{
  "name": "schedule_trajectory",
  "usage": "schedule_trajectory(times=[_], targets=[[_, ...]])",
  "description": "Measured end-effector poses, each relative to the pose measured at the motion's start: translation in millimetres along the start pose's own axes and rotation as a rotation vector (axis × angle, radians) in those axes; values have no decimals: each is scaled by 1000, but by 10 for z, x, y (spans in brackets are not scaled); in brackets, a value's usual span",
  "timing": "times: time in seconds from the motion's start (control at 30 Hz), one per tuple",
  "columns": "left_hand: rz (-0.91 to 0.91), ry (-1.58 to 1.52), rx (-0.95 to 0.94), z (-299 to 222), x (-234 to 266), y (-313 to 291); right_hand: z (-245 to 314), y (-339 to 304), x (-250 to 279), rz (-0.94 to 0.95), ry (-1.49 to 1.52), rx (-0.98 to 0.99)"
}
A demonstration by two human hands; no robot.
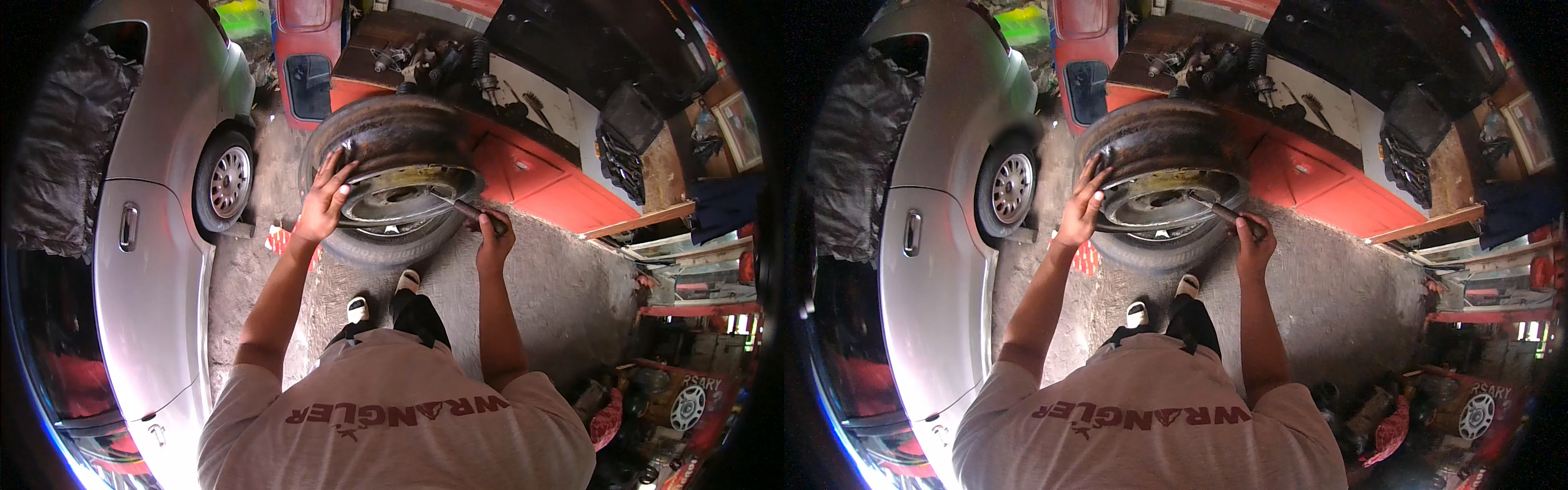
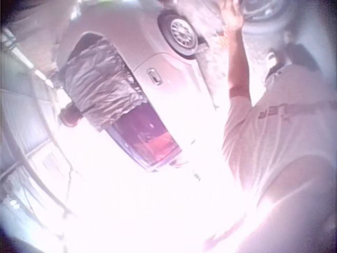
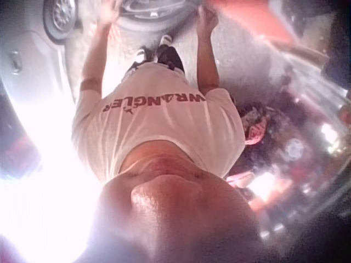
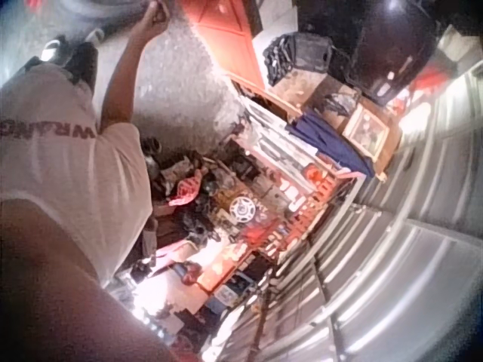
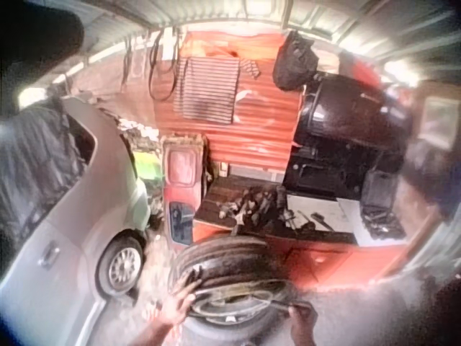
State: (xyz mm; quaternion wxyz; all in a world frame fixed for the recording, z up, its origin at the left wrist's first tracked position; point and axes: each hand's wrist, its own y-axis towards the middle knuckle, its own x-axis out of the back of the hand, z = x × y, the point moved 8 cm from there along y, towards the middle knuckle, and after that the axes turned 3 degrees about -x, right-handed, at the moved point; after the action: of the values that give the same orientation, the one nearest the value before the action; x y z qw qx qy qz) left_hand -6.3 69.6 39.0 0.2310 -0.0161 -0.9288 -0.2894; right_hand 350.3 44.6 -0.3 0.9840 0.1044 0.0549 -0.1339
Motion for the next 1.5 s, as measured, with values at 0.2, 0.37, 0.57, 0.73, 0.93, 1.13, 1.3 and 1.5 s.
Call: schedule_trajectory(times=[0.2,0.37,0.57,0.73,0.93,1.13,1.3,1.5], targets=[[89,-7,-53,-100,-47,204,338,-9,0,-87,95,149],[87,-25,-19,-115,-66,191,227,128,-99,-47,111,117],[64,33,-17,-88,-51,182,191,74,-404,53,-50,146],[49,65,9,-157,-57,156,241,169,-226,-2,78,41],[59,84,-14,-91,-61,166,200,17,-483,62,56,40],[69,62,-29,-119,-77,173,225,161,-364,14,92,68],[76,75,-23,-62,-55,171,219,181,-49,-108,168,67],[83,65,-33,-46,-66,168,162,-187,-588,58,-154,179]])
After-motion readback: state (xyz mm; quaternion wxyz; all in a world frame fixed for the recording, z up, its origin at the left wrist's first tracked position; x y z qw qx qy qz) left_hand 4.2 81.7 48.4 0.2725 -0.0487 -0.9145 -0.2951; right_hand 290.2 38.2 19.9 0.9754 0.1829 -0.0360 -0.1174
